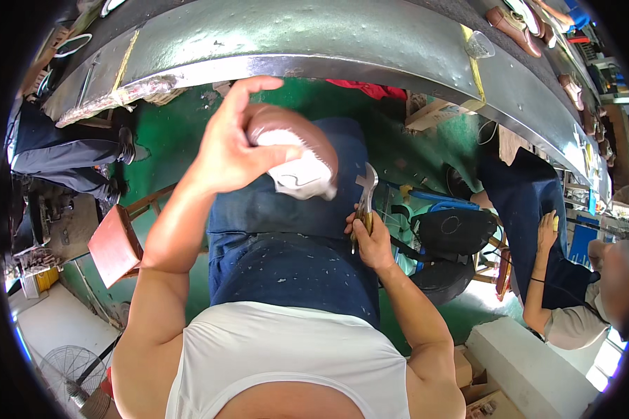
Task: Trimming excess material and lasting shoe uppers at a conveyor belt workstation.
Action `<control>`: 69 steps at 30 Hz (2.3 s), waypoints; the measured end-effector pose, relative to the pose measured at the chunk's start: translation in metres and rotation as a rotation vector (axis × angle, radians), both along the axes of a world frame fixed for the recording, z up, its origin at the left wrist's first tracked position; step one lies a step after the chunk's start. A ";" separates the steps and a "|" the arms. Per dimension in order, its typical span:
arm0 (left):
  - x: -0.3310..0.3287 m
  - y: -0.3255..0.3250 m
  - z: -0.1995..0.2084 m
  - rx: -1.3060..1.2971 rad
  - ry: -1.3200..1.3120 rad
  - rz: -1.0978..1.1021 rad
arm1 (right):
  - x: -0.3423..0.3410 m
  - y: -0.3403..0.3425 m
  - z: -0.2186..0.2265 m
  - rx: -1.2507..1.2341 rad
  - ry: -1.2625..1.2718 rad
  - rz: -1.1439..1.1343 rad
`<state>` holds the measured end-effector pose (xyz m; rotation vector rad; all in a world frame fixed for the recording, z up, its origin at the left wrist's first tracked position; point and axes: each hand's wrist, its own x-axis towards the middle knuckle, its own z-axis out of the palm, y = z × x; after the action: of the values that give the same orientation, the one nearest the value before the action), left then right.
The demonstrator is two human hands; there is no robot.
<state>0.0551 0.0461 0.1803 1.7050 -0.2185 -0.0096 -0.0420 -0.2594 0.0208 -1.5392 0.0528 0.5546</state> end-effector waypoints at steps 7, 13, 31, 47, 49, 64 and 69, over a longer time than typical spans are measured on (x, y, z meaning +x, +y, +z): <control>0.056 -0.041 -0.133 0.215 0.466 -0.051 | 0.014 -0.012 0.020 -0.178 -0.024 0.122; -0.016 -0.016 -0.142 0.181 0.444 -0.301 | 0.038 -0.002 0.066 -0.393 -0.075 0.365; -0.038 -0.052 -0.126 0.833 -0.030 0.122 | 0.118 0.019 0.107 -0.066 0.666 0.480; -0.027 -0.042 -0.119 0.670 0.172 0.190 | 0.160 0.056 0.145 -0.905 0.010 1.192; -0.019 -0.039 -0.169 0.017 0.551 0.231 | 0.155 0.060 0.137 -0.934 -0.169 1.162; -0.006 -0.044 -0.186 -0.645 0.836 0.077 | 0.054 0.058 0.017 -0.233 0.326 0.267; 0.005 -0.051 -0.178 -0.560 0.911 0.080 | 0.080 0.006 -0.001 0.481 0.736 0.328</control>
<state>0.0603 -0.0051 0.0022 1.0148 0.4883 -0.5983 0.0379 -0.2536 0.0195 -0.8175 0.2160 1.2762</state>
